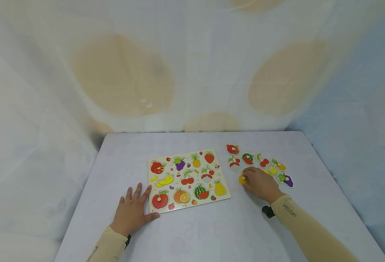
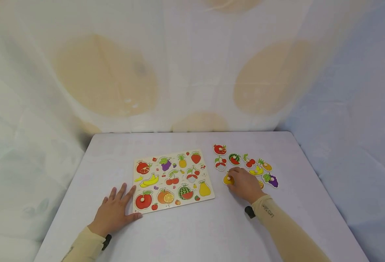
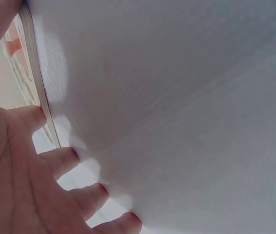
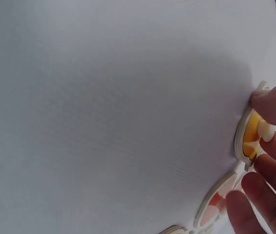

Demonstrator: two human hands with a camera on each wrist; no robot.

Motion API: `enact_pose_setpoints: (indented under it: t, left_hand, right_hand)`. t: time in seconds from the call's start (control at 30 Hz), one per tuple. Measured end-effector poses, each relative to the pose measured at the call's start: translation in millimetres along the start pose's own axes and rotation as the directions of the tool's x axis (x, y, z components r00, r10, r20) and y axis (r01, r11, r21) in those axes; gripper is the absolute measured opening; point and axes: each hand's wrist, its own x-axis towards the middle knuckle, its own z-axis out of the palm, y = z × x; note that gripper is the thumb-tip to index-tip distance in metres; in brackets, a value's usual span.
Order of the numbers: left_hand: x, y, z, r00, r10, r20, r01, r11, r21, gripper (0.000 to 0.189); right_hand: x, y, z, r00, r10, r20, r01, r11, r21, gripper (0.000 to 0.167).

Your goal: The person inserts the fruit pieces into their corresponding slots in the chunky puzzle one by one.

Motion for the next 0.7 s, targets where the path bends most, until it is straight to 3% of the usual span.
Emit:
enact_pose_setpoints:
  t: [0.37, 0.7]
  left_hand:
    - [0.8, 0.0, 2.3, 1.000, -0.007, 0.012, 0.007, 1.000, 0.005, 0.106]
    - [1.0, -0.2, 3.6, 1.000, -0.012, 0.016, 0.012, 1.000, 0.009, 0.106]
  right_hand:
    - [1.4, -3.6, -1.3, 1.000, 0.003, 0.018, -0.003, 0.999, 0.035, 0.042]
    - [0.1, -3.5, 1.0, 0.999, -0.037, -0.033, 0.038, 0.999, 0.034, 0.040]
